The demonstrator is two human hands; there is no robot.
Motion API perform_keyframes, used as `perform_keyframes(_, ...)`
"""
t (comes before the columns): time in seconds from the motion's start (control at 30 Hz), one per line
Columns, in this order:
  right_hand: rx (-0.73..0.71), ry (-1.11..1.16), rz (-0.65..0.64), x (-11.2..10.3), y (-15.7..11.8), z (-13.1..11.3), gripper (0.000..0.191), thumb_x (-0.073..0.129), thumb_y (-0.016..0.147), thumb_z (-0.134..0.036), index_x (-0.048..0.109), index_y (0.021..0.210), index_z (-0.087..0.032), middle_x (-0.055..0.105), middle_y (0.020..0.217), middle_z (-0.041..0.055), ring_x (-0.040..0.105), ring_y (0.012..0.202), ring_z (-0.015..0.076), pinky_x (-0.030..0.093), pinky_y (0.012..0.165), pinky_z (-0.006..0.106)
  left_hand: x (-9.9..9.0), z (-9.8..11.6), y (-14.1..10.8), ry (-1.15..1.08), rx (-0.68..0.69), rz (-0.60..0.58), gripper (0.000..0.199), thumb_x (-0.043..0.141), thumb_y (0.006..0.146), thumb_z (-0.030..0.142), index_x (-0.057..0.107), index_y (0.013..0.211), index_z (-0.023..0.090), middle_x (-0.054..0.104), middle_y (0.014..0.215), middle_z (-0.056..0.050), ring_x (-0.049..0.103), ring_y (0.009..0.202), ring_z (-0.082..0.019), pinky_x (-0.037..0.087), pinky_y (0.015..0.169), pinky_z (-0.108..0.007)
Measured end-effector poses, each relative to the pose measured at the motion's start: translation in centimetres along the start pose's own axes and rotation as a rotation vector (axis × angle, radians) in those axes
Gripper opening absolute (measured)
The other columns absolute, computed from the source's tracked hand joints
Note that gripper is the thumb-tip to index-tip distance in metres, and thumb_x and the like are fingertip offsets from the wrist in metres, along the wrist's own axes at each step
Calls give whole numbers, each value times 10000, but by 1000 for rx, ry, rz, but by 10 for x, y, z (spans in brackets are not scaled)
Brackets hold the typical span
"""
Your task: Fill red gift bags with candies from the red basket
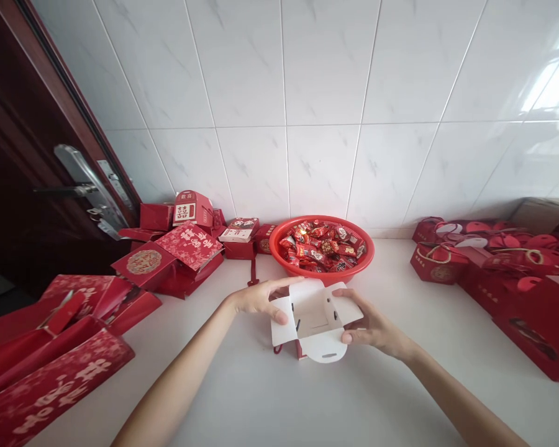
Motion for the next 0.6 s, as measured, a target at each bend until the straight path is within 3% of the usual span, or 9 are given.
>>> perform_keyframes(0.1, -45, -278, 47, -16, 2, -13, 713, 813, 739, -519, 512, 1346, -292, 574, 1348, 105, 620, 1093, 269, 568, 825, 364, -1, 11, -6, 58, -23, 19, 992, 873, 671, 441, 414, 1536, 284, 512, 1525, -101, 471, 1393, -335, 416, 1107, -425)
perform_keyframes(0.17, -82, -437, 55, -26, 3, -27, 741, 788, 757, -543, 517, 1403, -300, 561, 1385, 113, 637, 1024, 248, 574, 795, 353, -3, 22, -11, 127, -57, 23, 903, 841, 712, 455, 459, 1511, 281, 522, 1517, -97, 510, 1358, -312, 456, 1051, -372)
perform_keyframes(0.27, -137, -522, 45, -37, 5, -52, 706, 697, 831, -584, 510, 1442, -286, 675, 1196, 108, 640, 751, 172, 578, 687, 339, -13, 41, -16, 274, -91, 72, 770, 774, 783, 479, 525, 1467, 229, 664, 1344, -112, 626, 1201, -264, 480, 982, -332)
perform_keyframes(0.33, -166, -524, 124, -49, 10, -70, 598, 648, 867, -593, 601, 1347, -239, 719, 1024, 92, 621, 665, 157, 581, 664, 341, -28, 56, -12, 355, -61, 170, 662, 722, 823, 499, 599, 1395, 191, 743, 1167, -102, 679, 1070, -239, 497, 929, -323)
perform_keyframes(0.47, -240, -477, 384, -76, 34, -92, 479, 682, 811, -631, 739, 991, -190, 732, 894, 86, 655, 704, 192, 585, 687, 346, -57, 82, 17, 489, 57, 383, 396, 667, 851, 446, 742, 1141, 187, 762, 1109, -74, 690, 1016, -232, 499, 878, -298)
perform_keyframes(0.53, -261, -415, 479, -85, 53, -91, 490, 698, 761, -660, 735, 891, -189, 728, 810, 77, 668, 720, 217, 584, 675, 352, -63, 81, 43, 635, -19, 359, 295, 638, 858, 400, 767, 1019, 189, 774, 1028, -68, 700, 954, -237, 499, 815, -294)
perform_keyframes(0.6, -252, -359, 546, -92, 75, -82, 480, 721, 713, -653, 721, 829, -187, 722, 751, 70, 672, 704, 229, 582, 659, 360, -70, 68, 67, 814, -213, 309, 262, 629, 841, 387, 766, 904, 173, 770, 911, -86, 704, 852, -257, 500, 738, -313)
Point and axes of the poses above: each hand's wrist, its own y-axis towards the middle knuckle, its own x-axis out of the palm, z = x × y, the point moved 7 cm from there along y, towards the middle knuckle
